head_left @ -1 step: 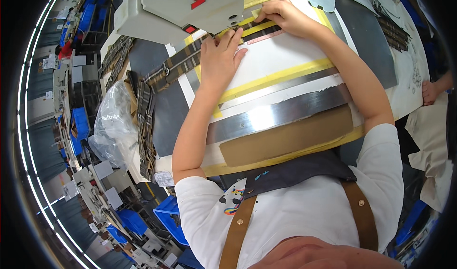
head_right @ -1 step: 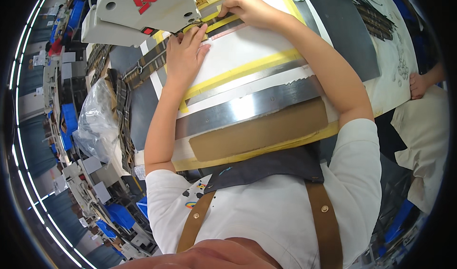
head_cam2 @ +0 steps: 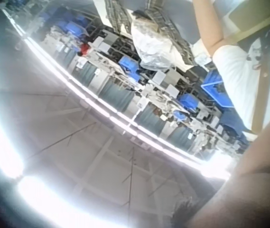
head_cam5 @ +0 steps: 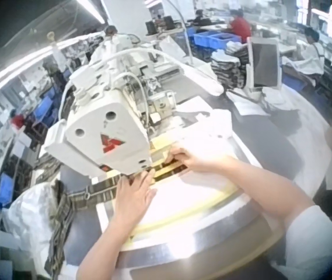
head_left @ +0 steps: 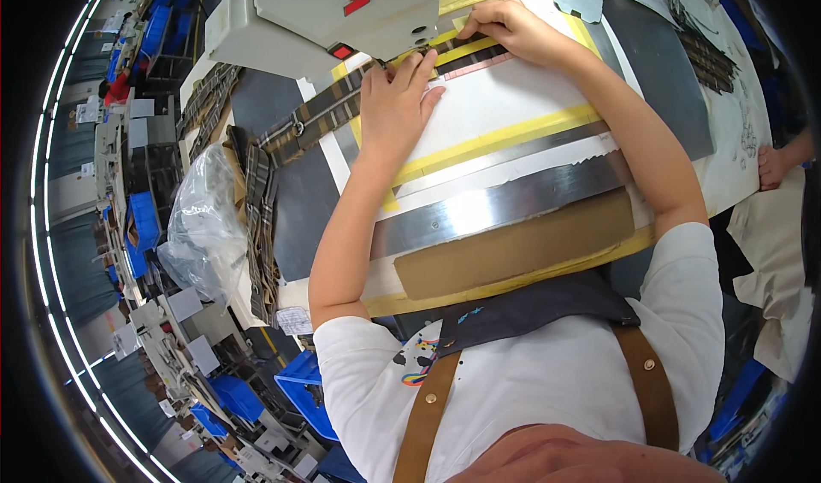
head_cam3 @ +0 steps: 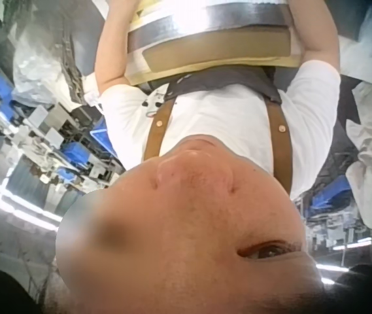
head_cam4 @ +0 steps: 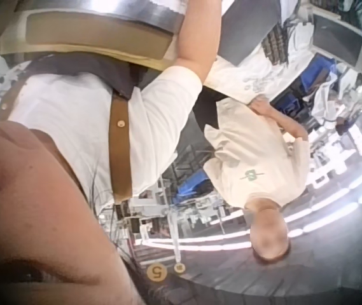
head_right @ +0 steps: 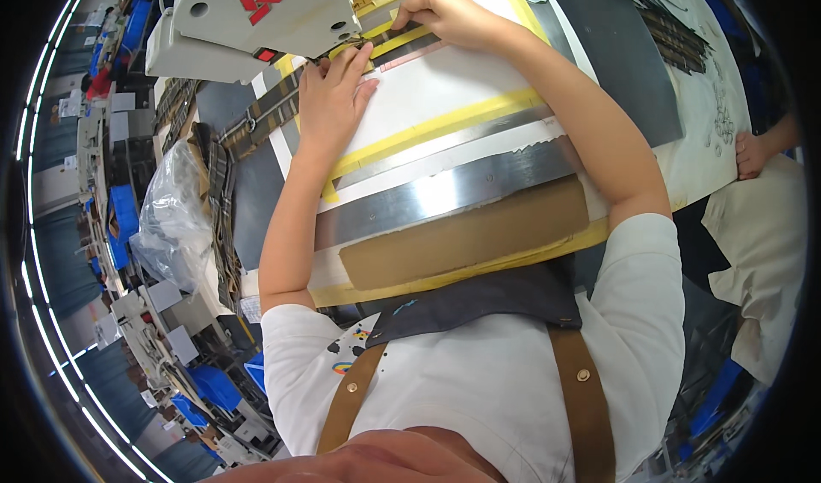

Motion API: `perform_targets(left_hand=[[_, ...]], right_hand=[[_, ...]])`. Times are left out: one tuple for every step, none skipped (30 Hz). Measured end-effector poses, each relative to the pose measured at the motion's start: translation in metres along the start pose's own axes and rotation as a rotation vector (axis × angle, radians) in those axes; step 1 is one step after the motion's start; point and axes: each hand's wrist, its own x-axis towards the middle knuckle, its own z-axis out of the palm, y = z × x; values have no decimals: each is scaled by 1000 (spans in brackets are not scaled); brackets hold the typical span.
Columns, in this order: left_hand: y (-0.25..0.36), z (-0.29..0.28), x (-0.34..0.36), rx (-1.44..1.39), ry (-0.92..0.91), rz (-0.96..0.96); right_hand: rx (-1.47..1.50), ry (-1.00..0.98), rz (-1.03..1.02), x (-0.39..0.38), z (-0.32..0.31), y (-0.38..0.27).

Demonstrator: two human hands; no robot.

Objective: The person sews a patterned leather strap using an industrial sewing machine.

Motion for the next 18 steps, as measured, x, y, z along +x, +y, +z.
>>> perform_targets(left_hand=[[1,0,0,4,3,2],[2,-1,1,7,6,4],[2,-1,1,5,7,-1],[2,0,1,7,7,-2],[2,1,1,9,7,-3],[2,0,1,12,10,-7],[3,0,0,7,13,-14],[3,0,0,2,17,-22],[3,1,1,1,17,-24],[4,3,1,-1,23,-33],[4,4,1,-2,29,-43],[5,5,2,-3,29,-45],[6,5,2,-2,33,-49],[7,6,2,-1,37,-53],[9,6,2,-3,37,-56],[10,6,3,7,39,-61],[11,5,3,17,42,-66],[12,5,3,16,43,-69]], right_hand=[[223,-12,93,1,0,1],[223,-16,93,1,1,2],[200,-16,86,2,1,3],[176,-16,80,2,2,3],[175,-21,81,1,3,3],[-56,15,-34,-2,2,2],[-286,52,-150,-3,2,1],[-286,51,-154,-4,2,0],[-361,62,-192,-5,2,0],[-436,74,-231,-5,2,1],[-437,73,-232,-5,2,1],[-450,88,-247,-5,3,1],[-464,103,-263,-6,3,1],[-465,102,-264,-7,2,0],[-497,97,-282,-8,3,-1],[-529,92,-301,-9,3,-3],[-529,89,-302,-9,3,-4],[-538,93,-301,-10,3,-5]])
